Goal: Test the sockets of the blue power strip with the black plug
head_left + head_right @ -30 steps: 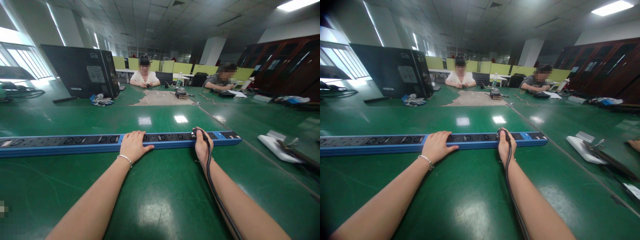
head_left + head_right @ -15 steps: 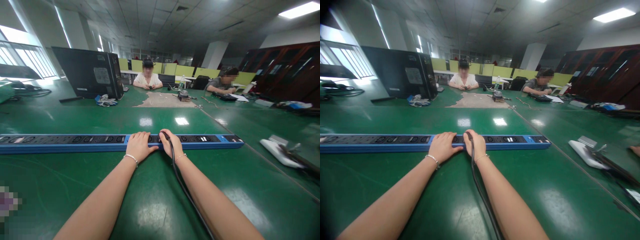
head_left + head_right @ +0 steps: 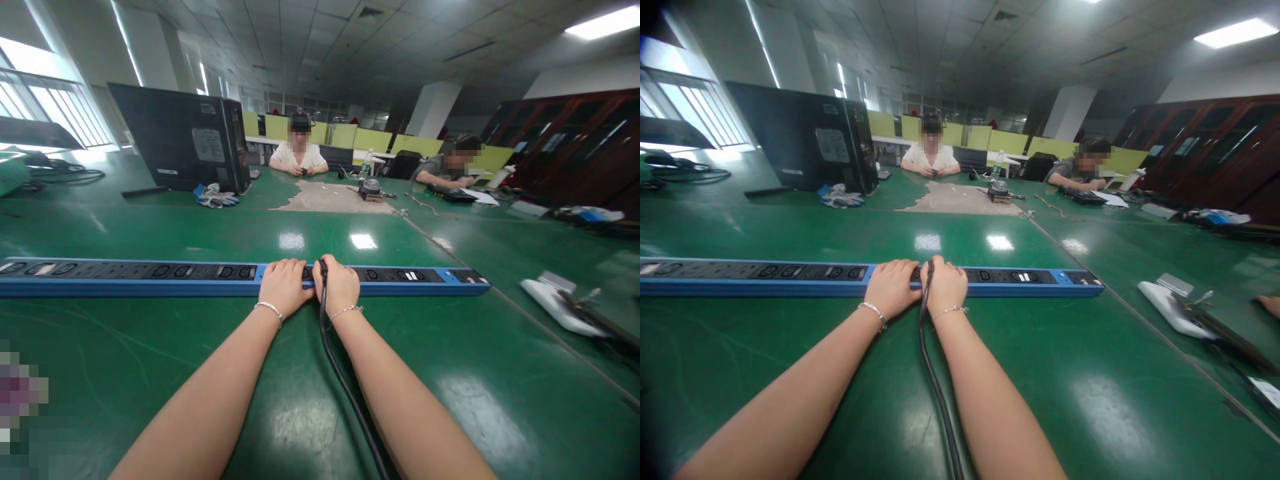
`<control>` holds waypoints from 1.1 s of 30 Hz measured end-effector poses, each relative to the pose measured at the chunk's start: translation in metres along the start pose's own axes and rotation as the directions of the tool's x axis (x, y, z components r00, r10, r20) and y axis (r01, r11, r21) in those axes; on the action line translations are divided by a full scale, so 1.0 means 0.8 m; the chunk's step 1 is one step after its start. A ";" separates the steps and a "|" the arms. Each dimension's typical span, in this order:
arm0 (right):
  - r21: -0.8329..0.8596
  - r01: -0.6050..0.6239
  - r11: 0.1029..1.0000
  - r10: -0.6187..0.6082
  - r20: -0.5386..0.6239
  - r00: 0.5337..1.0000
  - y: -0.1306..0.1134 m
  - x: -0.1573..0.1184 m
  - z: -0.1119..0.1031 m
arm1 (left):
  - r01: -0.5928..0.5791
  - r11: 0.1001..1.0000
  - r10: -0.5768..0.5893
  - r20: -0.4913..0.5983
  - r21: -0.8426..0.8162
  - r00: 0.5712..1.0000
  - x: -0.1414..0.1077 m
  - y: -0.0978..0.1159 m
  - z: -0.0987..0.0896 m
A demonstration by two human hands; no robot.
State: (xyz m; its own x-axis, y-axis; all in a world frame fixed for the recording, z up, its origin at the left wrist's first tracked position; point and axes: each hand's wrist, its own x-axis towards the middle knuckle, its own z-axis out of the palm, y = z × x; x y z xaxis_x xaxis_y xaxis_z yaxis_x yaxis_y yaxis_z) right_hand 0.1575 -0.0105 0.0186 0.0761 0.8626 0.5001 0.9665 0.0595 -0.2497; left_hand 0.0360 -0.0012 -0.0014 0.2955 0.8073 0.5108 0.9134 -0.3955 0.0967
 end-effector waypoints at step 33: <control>0.225 0.299 0.928 -0.328 0.106 0.939 0.077 -0.035 -0.001 | -0.045 0.986 0.048 0.015 -0.163 0.999 0.012 0.017 -0.007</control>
State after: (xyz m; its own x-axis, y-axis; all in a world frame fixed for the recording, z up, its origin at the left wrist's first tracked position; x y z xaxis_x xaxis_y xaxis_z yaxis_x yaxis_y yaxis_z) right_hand 0.2148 -0.0318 -0.0098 -0.2718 0.8436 0.4632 0.8641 0.4258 -0.2685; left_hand 0.0499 -0.0014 0.0091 0.3431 0.7937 0.5023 0.8413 -0.4975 0.2115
